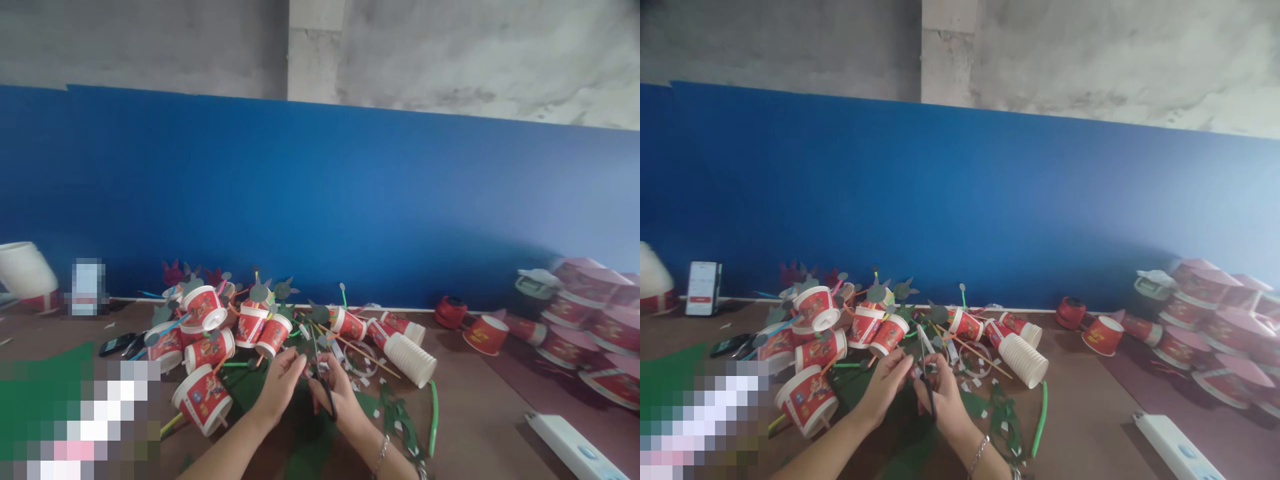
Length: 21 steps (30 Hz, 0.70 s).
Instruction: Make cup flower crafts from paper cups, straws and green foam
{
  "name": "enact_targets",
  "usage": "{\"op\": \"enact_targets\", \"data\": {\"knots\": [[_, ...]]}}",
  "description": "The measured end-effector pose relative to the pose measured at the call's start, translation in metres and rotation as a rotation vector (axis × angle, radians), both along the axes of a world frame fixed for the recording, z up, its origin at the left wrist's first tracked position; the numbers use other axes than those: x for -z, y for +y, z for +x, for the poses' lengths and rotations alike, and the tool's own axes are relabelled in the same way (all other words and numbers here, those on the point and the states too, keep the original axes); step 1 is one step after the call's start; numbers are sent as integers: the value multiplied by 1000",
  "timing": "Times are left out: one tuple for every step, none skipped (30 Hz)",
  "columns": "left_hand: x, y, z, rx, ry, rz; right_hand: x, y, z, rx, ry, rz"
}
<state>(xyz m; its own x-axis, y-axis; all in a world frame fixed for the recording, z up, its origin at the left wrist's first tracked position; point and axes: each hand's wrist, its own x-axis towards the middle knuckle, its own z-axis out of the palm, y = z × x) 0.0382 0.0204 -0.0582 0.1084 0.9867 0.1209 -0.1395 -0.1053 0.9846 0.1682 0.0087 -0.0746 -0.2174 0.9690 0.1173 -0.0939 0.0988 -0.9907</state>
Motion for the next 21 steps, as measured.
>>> {"op": "enact_targets", "data": {"knots": [[0, 0, 0, -2, 5, 0, -1, 0, 0, -5, 2, -3], [-1, 1, -1, -4, 11, -2, -1, 0, 0, -12, 1, -4], [-1, 1, -1, -5, 16, -5, -2, 1, 0, -15, -3, -6], [-1, 1, -1, -7, 19, -7, -2, 1, 1, -15, -11, -9], [-1, 1, -2, -9, 22, -9, -3, 1, 1, -12, -21, -14], [-1, 1, -2, -12, 26, -11, -3, 1, 1, -9, -29, -18], [0, 2, -2, -16, 28, -13, -4, 1, 1, -7, -33, -22], [1, 2, -1, -20, 30, -16, -4, 1, 1, -5, -33, -25], [2, 2, -1, -23, 31, -19, -4, 1, 1, -4, -31, -27], [3, 3, -1, -27, 31, -22, -3, 1, 1, -5, -30, -29], [4, 3, -1, -31, 29, -24, -3, 1, 1, -5, -29, -30], [5, 4, -1, -39, 26, -23, -2, 2, 1, -7, -29, -31], [6, 4, -1, -47, 26, -18, -2, 2, 1, -12, -29, -32], [6, 4, -1, -53, 29, -7, -1, 2, 1, -19, -28, -32], [6, 5, -1, -53, 40, 8, 0, 2, 2, -26, -25, -30], [6, 5, -2, -47, 56, 24, 0, 2, 2, -33, -19, -30], [6, 5, -3, -36, 77, 40, 0, 3, 2, -34, -12, -30], [5, 5, -3, -21, 98, 55, 1, 3, 2, -33, -4, -32], [5, 5, -4, -8, 118, 67, 1, 2, 2, -29, 0, -34], [6, 5, -4, -1, 137, 77, 2, 2, 2, -26, 3, -36], [6, 6, -5, 2, 155, 85, 2, 2, 2, -23, 2, -36]]}}
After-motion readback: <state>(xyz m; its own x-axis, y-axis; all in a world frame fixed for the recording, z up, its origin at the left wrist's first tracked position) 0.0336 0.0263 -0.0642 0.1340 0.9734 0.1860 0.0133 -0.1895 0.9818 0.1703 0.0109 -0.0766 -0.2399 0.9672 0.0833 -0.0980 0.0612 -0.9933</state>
